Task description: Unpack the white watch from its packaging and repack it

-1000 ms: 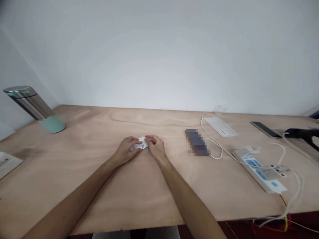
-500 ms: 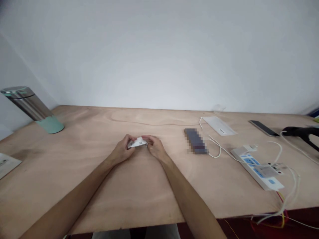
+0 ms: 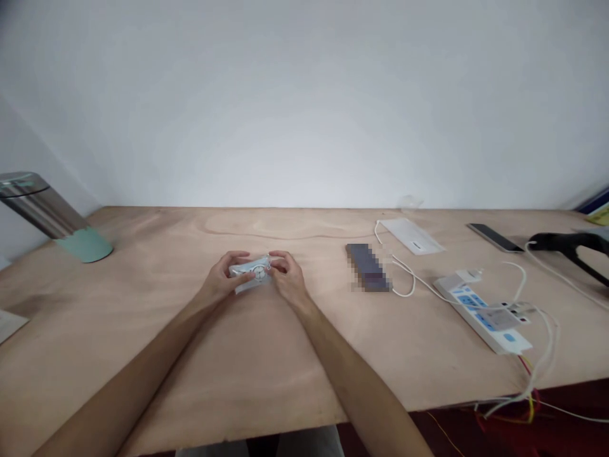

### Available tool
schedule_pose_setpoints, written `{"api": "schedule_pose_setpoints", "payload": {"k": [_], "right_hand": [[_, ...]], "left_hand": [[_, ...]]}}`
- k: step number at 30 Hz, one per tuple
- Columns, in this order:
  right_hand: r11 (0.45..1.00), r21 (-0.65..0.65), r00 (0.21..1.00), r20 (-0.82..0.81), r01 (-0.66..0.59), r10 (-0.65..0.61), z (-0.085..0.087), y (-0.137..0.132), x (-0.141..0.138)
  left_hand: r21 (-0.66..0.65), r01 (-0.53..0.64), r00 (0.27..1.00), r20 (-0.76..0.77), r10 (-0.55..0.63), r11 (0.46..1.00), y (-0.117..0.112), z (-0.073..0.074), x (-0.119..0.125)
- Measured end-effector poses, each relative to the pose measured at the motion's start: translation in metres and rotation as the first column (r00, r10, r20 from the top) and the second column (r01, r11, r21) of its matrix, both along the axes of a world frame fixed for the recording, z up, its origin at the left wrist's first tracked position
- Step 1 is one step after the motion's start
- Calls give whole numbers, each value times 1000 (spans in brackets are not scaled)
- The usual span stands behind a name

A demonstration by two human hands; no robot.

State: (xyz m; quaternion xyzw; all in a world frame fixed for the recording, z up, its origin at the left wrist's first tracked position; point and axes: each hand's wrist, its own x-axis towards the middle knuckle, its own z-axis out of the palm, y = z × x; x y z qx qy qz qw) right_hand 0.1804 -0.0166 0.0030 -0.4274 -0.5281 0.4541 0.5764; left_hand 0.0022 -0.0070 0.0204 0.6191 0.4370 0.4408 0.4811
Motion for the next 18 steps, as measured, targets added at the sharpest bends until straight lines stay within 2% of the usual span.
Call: {"api": "schedule_pose_setpoints", "payload": {"k": [2, 5, 9, 12, 14, 16, 18], "right_hand": [[999, -53, 999, -32, 1, -3, 2, -3, -2], [992, -115, 997, -74, -44, 36, 3, -6, -5], [987, -136, 993, -98, -85, 72, 1, -9, -8], [982, -171, 996, -66, -75, 64, -1, -10, -8], [980, -192, 998, -12, -58, 56, 0, -10, -7], [981, -193, 998, 54, -33, 44, 0, -10, -5], [985, -171, 992, 122, -1, 22, 1, -10, -4]], "left_hand": [[-111, 66, 998, -10, -68, 992, 1, 3, -5], [-250, 160, 987, 57, -150, 955, 2, 9, -14], [-336, 285, 958, 99, -268, 898, 1, 13, -23], [-322, 289, 957, 66, -283, 902, 1, 12, -22], [-283, 277, 956, -18, -294, 918, 2, 11, -19], [-206, 255, 947, -143, -286, 945, 3, 10, -17], [-62, 219, 930, -288, -228, 974, 3, 9, -15]]}}
